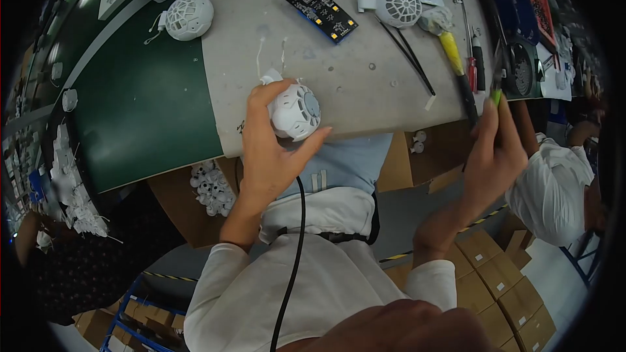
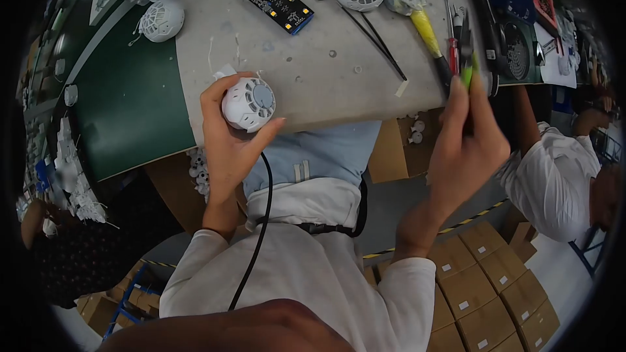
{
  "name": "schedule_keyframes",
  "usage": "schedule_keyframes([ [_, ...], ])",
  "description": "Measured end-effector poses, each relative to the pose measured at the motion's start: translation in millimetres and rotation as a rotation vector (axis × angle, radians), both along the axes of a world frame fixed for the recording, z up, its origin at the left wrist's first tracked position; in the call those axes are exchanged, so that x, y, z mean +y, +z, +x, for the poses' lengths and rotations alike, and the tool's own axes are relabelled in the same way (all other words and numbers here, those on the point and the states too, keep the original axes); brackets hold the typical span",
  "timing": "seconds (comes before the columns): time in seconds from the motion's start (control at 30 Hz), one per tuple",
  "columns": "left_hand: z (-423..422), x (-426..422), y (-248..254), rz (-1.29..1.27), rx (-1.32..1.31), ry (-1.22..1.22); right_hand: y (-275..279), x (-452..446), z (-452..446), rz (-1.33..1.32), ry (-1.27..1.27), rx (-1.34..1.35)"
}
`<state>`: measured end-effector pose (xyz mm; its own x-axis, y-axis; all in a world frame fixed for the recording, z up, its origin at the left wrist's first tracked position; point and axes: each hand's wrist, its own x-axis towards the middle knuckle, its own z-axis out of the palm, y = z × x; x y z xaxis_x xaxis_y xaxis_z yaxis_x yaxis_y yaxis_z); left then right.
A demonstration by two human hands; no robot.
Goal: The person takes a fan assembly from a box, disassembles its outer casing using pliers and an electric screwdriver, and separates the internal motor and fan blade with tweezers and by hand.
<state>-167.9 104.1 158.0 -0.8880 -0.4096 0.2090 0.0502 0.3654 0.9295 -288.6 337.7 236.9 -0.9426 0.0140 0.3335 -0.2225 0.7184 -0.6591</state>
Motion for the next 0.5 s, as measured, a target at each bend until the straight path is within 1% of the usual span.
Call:
schedule_keyframes([
  [0.03,-5,-2,1,-0.049,0.004,-0.019,-14,4,-27,0.068,-0.007,0.107],
  [0.07,-10,-3,2,-0.050,0.018,-0.016,-24,8,-52,0.067,-0.005,0.122],
  [0.13,-18,-6,3,-0.078,0.055,0.009,-39,12,-90,0.516,0.086,0.257],
  [0.17,-19,-8,4,-0.089,0.070,0.027,-43,11,-98,0.505,0.097,0.277],
  [0.23,-20,-10,4,-0.023,0.023,-0.019,-51,6,-114,0.621,0.140,0.204],
  [0.27,-18,-10,5,-0.024,0.019,0.004,-53,6,-117,0.618,0.164,0.209],
  [0.33,-20,-15,5,-0.036,0.073,-0.048,-57,6,-123,0.668,0.162,0.167],
  [0.37,-21,-16,6,-0.042,0.061,-0.012,-57,4,-122,0.689,0.114,0.142],
  [0.43,-19,-14,8,-0.023,0.078,-0.035,-54,-1,-115,0.576,0.158,0.186],
  [0.47,-19,-14,8,-0.026,0.067,-0.005,-52,-5,-107,0.560,0.182,0.326],
  [0.5,-19,-13,7,-0.023,0.073,-0.012,-50,-14,-93,0.556,0.207,0.322],
])
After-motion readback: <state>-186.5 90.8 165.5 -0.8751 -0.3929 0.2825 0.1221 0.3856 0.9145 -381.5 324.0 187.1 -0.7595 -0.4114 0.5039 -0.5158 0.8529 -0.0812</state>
